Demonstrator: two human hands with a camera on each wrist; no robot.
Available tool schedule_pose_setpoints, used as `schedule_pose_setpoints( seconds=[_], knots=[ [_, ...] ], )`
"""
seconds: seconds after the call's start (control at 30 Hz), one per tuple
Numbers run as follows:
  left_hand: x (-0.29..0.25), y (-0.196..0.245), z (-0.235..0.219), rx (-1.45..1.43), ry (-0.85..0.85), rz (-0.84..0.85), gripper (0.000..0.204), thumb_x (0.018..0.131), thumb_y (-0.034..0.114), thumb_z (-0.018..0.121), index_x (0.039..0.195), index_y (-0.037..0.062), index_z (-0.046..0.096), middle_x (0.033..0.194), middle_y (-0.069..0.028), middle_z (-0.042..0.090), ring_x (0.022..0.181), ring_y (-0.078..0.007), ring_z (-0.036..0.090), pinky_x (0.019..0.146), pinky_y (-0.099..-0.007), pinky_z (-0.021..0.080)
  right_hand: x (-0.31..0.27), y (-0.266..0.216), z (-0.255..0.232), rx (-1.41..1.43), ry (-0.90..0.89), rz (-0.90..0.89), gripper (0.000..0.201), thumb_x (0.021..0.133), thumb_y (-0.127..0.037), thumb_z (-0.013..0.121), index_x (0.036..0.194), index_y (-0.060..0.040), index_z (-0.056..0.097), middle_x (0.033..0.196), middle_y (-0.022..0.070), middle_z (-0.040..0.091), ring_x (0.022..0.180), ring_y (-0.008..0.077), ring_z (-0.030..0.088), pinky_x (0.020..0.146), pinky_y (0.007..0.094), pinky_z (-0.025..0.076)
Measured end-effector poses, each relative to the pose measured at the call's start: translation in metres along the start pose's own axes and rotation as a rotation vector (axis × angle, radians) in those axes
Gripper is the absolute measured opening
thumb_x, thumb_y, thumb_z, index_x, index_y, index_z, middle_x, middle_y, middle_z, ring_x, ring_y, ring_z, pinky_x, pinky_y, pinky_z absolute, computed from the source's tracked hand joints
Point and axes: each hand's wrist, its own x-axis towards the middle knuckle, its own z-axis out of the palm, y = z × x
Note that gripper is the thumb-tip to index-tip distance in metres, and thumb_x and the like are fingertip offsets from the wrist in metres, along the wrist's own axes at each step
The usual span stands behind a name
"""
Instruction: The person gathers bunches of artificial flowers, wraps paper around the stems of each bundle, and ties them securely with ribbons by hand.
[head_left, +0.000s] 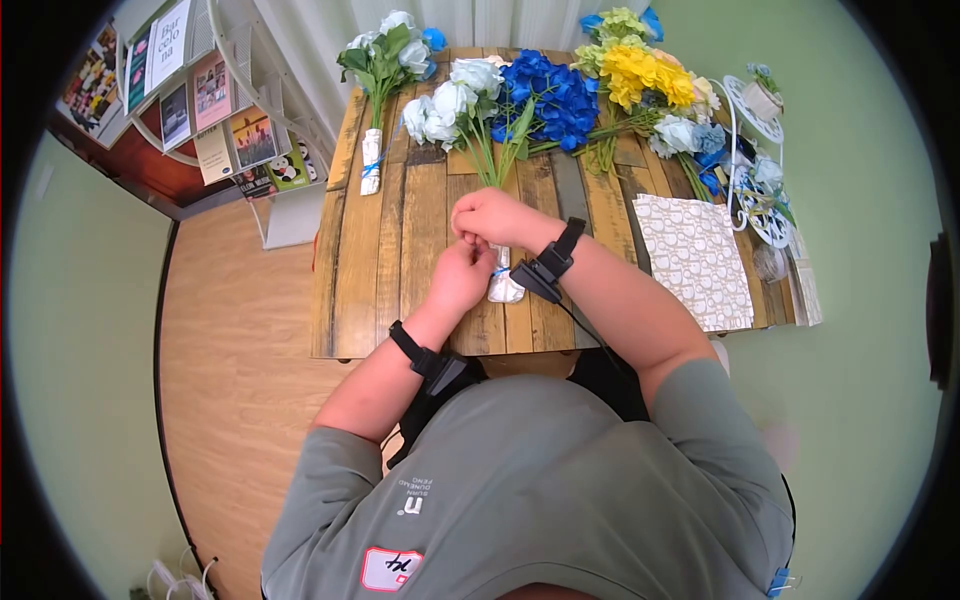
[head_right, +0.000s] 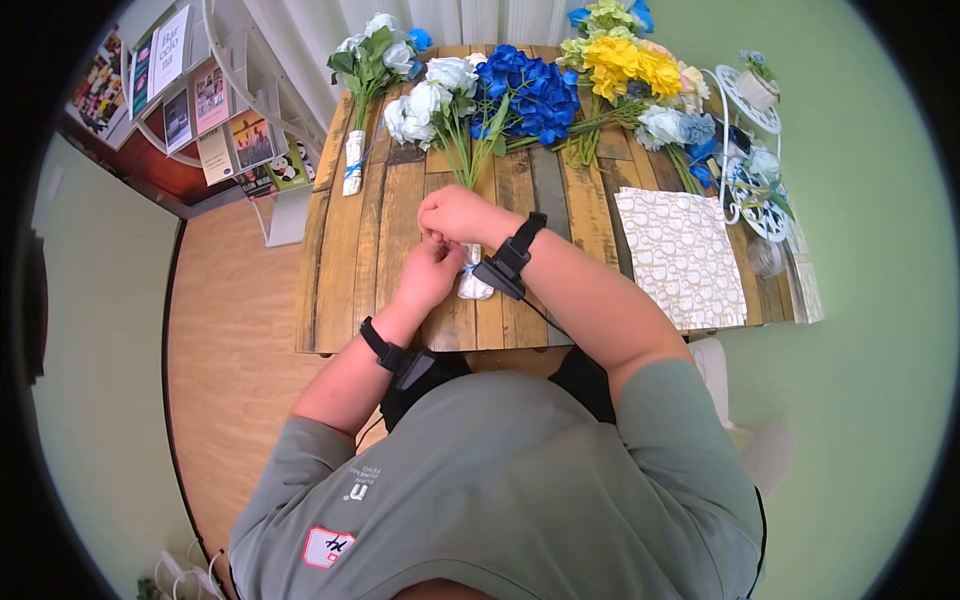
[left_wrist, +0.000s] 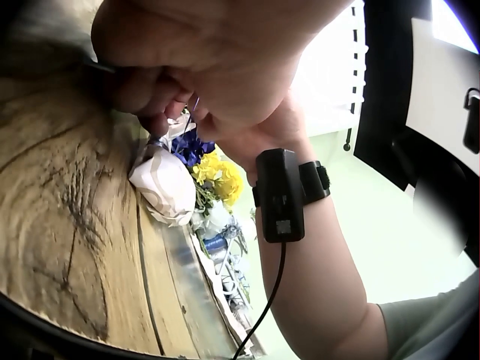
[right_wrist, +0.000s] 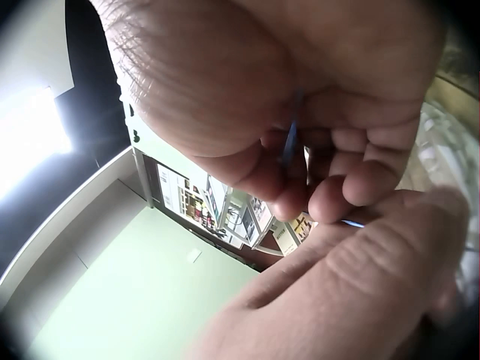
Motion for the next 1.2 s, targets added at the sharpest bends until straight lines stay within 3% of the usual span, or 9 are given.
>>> schedule_pose_setpoints(
  seconds=[0.2, 0.27, 0.3, 0.33, 0.43, 0.6, 0.77, 0.97, 1.2],
  knots=[
    [0.004, -0.013, -0.021, 0.065, 0.026, 0.066, 0.018, 0.089, 0.015, 0.068, 0.091, -0.0023, 0.064, 0.08, -0.0241, 0.066, 0.077, -0.0406, 0.066, 0.07, -0.0439, 0.052, -0.006, 0.003, 0.006, 0.095, 0.047, -0.143, 0.016, 0.09, -0.013, 0.063, 0.088, -0.0005, 0.073, 0.071, 0.0049, 0.065, 0.063, 0.0117, 0.06, 0.059, 0.0261, 0.049],
    [0.004, -0.014, -0.031, 0.07, 0.001, 0.044, 0.018, 0.089, 0.015, 0.069, 0.089, -0.0023, 0.064, 0.079, -0.0238, 0.066, 0.077, -0.0408, 0.066, 0.07, -0.044, 0.052, -0.02, -0.003, 0.011, 0.003, 0.47, -0.257, 0.018, 0.092, -0.015, 0.065, 0.091, 0.0006, 0.074, 0.079, 0.0059, 0.067, 0.071, 0.0109, 0.062, 0.066, 0.0244, 0.049],
    [0.004, -0.015, -0.035, 0.095, -0.023, 0.038, 0.018, 0.09, 0.015, 0.07, 0.088, -0.002, 0.063, 0.078, -0.0202, 0.066, 0.072, -0.0328, 0.064, 0.067, -0.0405, 0.051, -0.016, 0.016, 0.014, 0.013, 0.588, -0.421, 0.016, 0.096, -0.011, 0.06, 0.098, 0.0013, 0.071, 0.084, 0.0018, 0.067, 0.073, 0.0069, 0.06, 0.065, 0.0233, 0.047],
    [0.005, -0.016, -0.039, 0.121, -0.047, 0.036, 0.019, 0.091, 0.014, 0.071, 0.086, -0.0017, 0.063, 0.077, -0.0166, 0.067, 0.067, -0.0247, 0.062, 0.063, -0.0369, 0.049, -0.025, 0.013, 0.02, 0.018, 0.587, -0.425, 0.016, 0.096, -0.011, 0.06, 0.098, 0.0013, 0.071, 0.084, 0.0018, 0.067, 0.073, 0.0069, 0.06, 0.065, 0.0233, 0.047],
    [0.003, -0.009, -0.046, 0.242, -0.035, 0.099, 0.015, 0.09, 0.012, 0.071, 0.092, -0.0014, 0.065, 0.076, -0.0126, 0.068, 0.066, -0.0203, 0.061, 0.063, -0.0348, 0.05, -0.05, 0.017, 0.041, 0.396, 0.352, -0.406, 0.019, 0.096, -0.001, 0.051, 0.106, 0.0025, 0.067, 0.092, 0.006, 0.067, 0.073, 0.0084, 0.06, 0.065, 0.0213, 0.046],
    [0.001, -0.028, -0.038, 0.015, 0.03, 0.058, 0.014, 0.091, 0.011, 0.072, 0.096, -0.0014, 0.069, 0.077, -0.0088, 0.069, 0.066, -0.0154, 0.061, 0.063, -0.0319, 0.05, -0.021, 0.051, 0.048, 0.409, 0.261, -0.239, 0.022, 0.093, 0.003, 0.049, 0.102, 0.0058, 0.068, 0.09, 0.0073, 0.069, 0.076, 0.0124, 0.064, 0.071, 0.0269, 0.053],
    [0.0, -0.037, -0.045, -0.043, -0.009, -0.071, 0.012, 0.09, 0.009, 0.07, 0.091, -0.0023, 0.069, 0.077, -0.0148, 0.069, 0.068, -0.0216, 0.065, 0.064, -0.034, 0.051, -0.008, 0.074, 0.049, 0.201, 0.26, -0.237, 0.021, 0.093, 0.0, 0.053, 0.103, 0.0055, 0.07, 0.092, 0.0101, 0.072, 0.081, 0.0159, 0.067, 0.075, 0.0297, 0.054],
    [-0.005, -0.03, -0.052, -0.209, -0.056, -0.109, 0.01, 0.093, 0.008, 0.069, 0.088, -0.0008, 0.068, 0.074, -0.0034, 0.067, 0.067, -0.0088, 0.059, 0.061, -0.0256, 0.047, -0.015, 0.07, 0.046, -0.304, 0.323, -0.461, 0.017, 0.09, -0.009, 0.064, 0.102, -0.0005, 0.073, 0.092, 0.0168, 0.071, 0.083, 0.0304, 0.069, 0.076, 0.0378, 0.054],
    [-0.006, -0.026, -0.058, -0.19, -0.022, -0.124, 0.011, 0.094, 0.008, 0.068, 0.086, 0.002, 0.065, 0.077, -0.0012, 0.067, 0.069, -0.0067, 0.057, 0.064, -0.0222, 0.045, -0.016, 0.059, 0.048, -0.309, 0.281, -0.497, 0.012, 0.086, -0.014, 0.066, 0.088, -0.0047, 0.074, 0.083, 0.0162, 0.066, 0.082, 0.0349, 0.065, 0.074, 0.0431, 0.052]
  ],
)
